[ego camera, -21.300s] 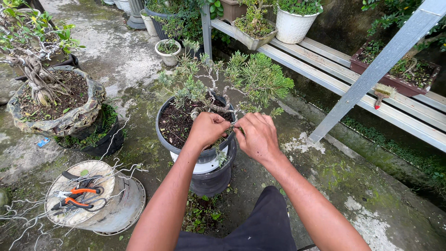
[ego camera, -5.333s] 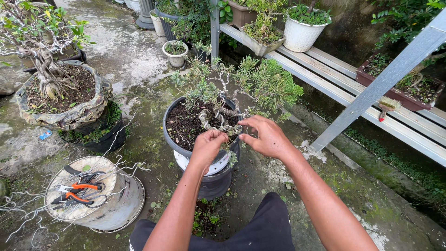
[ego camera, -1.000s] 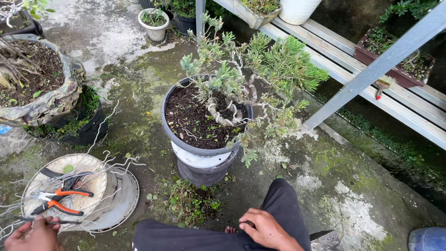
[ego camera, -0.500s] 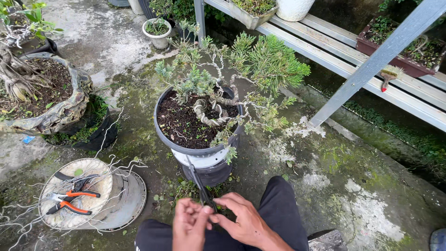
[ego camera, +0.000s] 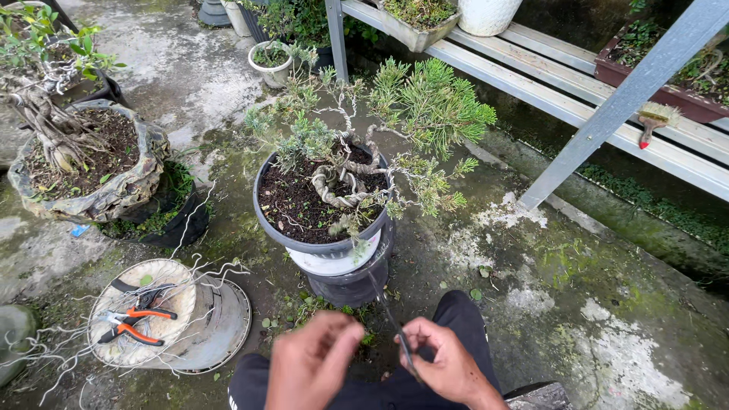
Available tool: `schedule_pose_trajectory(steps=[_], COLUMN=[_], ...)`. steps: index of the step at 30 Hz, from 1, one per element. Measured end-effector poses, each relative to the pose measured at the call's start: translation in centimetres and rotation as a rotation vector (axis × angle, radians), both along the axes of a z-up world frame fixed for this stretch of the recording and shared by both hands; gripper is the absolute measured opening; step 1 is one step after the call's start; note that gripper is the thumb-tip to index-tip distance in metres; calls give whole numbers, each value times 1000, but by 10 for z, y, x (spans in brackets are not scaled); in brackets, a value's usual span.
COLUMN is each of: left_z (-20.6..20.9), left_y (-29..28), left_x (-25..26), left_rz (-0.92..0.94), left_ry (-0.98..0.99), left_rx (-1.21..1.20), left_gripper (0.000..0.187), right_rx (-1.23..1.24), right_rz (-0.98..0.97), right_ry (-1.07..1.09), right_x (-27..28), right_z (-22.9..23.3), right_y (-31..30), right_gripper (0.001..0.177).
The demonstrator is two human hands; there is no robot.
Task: The person wraps aluminum wire around the branches of a potted bonsai tree to shape them. They use their hands to twist the wire and then use pliers to cut the excess wire from the branches.
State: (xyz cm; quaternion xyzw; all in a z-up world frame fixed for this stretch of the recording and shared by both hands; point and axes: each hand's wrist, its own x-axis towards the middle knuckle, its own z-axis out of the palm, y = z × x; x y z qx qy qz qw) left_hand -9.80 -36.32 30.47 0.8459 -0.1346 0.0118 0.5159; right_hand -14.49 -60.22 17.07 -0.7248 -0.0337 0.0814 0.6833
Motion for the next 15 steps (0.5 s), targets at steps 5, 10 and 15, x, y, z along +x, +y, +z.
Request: schedule_pose_trajectory(steps=[5,10,15], left_z=[22,21,13], left_y=[-13,-43,-51], left_x=[87,138,155], left_rz=[234,167,106], left_ry=[-34,246,444], left_rx=[67,166,-75], left_gripper=[30,57,22], right_rx=[91,73,110], right_rz=[-93,-109,-163], right_ry=[-74,37,48], right_x=[17,44,65], right_z=[14,31,36], right_y=[-17,-13,-10], right_gripper=[14,14,21])
